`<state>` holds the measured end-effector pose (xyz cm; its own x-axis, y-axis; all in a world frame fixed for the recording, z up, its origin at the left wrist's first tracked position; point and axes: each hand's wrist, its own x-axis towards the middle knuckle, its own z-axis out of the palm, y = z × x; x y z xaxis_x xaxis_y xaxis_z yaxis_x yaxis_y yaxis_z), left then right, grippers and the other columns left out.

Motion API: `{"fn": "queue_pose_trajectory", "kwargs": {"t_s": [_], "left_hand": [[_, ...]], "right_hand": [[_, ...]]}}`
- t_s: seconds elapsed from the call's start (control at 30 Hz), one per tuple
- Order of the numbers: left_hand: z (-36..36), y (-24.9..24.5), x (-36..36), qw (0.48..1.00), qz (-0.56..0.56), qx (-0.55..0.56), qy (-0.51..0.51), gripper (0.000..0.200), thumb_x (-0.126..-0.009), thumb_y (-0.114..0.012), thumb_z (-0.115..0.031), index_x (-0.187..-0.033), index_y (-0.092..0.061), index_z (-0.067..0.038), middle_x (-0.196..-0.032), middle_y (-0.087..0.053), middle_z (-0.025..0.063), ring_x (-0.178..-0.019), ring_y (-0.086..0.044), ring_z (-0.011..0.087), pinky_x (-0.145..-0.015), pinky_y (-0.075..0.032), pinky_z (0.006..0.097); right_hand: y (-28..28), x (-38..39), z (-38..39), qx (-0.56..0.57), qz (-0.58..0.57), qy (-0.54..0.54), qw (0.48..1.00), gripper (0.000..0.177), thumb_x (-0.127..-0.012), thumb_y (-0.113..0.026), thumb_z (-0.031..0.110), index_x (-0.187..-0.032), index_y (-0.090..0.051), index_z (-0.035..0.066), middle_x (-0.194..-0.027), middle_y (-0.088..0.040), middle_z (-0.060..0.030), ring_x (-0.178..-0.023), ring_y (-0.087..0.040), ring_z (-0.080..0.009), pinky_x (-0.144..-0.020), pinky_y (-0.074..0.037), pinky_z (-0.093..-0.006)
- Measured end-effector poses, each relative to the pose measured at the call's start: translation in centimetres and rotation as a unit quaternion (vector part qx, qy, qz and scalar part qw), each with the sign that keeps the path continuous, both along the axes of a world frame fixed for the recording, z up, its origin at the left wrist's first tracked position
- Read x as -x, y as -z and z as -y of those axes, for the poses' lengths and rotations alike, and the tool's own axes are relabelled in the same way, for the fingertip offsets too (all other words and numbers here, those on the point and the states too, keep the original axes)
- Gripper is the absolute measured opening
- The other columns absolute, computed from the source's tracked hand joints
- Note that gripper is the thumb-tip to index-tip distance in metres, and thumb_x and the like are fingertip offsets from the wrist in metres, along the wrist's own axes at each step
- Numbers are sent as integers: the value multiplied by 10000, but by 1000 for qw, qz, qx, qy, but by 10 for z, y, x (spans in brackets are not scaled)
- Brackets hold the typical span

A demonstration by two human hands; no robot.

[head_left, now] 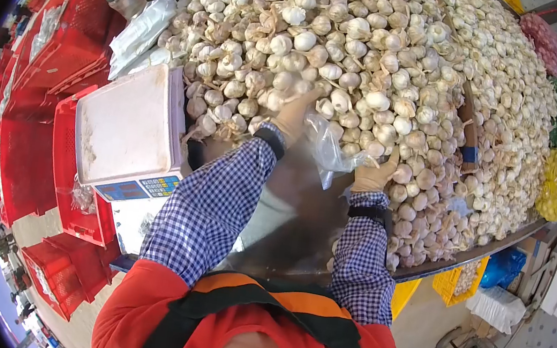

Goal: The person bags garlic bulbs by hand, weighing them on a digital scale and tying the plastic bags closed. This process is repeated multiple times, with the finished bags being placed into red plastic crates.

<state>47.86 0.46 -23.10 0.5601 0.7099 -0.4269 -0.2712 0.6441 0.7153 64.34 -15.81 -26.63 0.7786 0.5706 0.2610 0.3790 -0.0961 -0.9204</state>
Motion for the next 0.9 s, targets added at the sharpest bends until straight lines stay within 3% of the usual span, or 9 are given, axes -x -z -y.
{"fn": "queue_pose_trajectory", "kwargs": {"t_s": [0.1, 0.17, 0.23, 0.5, 0.57, 0.7, 0.77, 0.8, 0.9], "left_hand": [[-16, -19, -10, 991, -70, 85, 75, 419, -927, -545, -284, -1267, -533, -41, -1269, -535, 107, -1094, -526, 199, -900, -424, 248], [-21, 21, -6, 990, -32, -102, 94, 452, -900, -585, -376, -1217, -580, -54, -1176, -583, 89, -1000, -543, 174, -819, -445, 260], [-23, -1, -2, 983, -85, 81, 138, 435, -899, -591, -349, -1208, -584, -42, -1085, -615, 96, -919, -547, 164, -809, -444, 278], [-26, -15, -8, 974, -140, -121, 128, 391, -752, -738, -168, -1056, -593, 29, -985, -614, 79, -889, -561, 167, -745, -475, 285], [-24, -30, -6, 931, -242, -228, 153, 223, -809, -687, -95, -1010, -663, -3, -791, -653, 22, -660, -591, 98, -597, -469, 220], [-25, -42, -2, 970, -143, -115, 157, 231, -814, -688, -121, -1014, -662, -9, -720, -614, 5, -646, -557, 105, -612, -452, 241], [-30, -60, 1, 949, -136, -88, 269, 598, -758, -740, -331, -1156, -532, 64, -1067, -596, 148, -1017, -558, 216, -838, -477, 297], [-30, -72, 2, 912, -150, -239, 299, 815, -726, -739, -490, -1212, -489, 115, -1134, -579, 217, -1166, -509, 278, -948, -448, 321], [-39, 11, -33, 920, -275, -204, 192, 984, -666, -755, -578, -1239, -445, 158, -1186, -559, 255, -1245, -454, 316, -1023, -401, 337]], "right_hand": [[-38, 1, -11, 42, -31, -67, 996, 836, -719, -748, 34, -1388, -250, -28, -1277, -488, -176, -1120, -528, -238, -934, -462, -332], [-39, -2, -11, 5, -121, -69, 990, 855, -671, -781, 16, -1373, -297, -43, -1306, -455, -183, -1185, -475, -249, -1012, -406, -348], [-41, -10, -8, 96, -18, -107, 989, 876, -668, -782, 20, -1388, -285, -37, -1308, -461, -181, -1194, -473, -262, -1013, -408, -350], [-44, -23, -5, 176, 2, -169, 970, 795, -724, -736, 37, -1388, -303, -35, -1303, -489, -232, -1208, -492, -301, -1014, -401, -339], [-71, -19, -7, 226, 73, -169, 957, 737, -743, -687, -20, -1390, -336, 6, -1308, -494, -220, -1213, -491, -303, -1020, -397, -341], [-68, -23, -2, 257, 74, -191, 944, 662, -758, -613, -92, -1365, -422, 90, -1306, -512, -182, -1218, -488, -306, -1025, -398, -351], [-58, -30, 0, 228, 150, -232, 934, 649, -772, -609, -84, -1368, -402, 66, -1291, -512, -212, -1184, -508, -341, -982, -425, -383], [-54, -33, -1, 227, 149, -231, 934, 649, -772, -609, -84, -1368, -402, 66, -1291, -512, -212, -1184, -508, -341, -982, -425, -383], [-36, -44, -8, 216, 185, -259, 923, 592, -779, -658, -13, -1332, -453, 50, -1280, -532, -189, -1175, -517, -306, -970, -432, -355]]}}
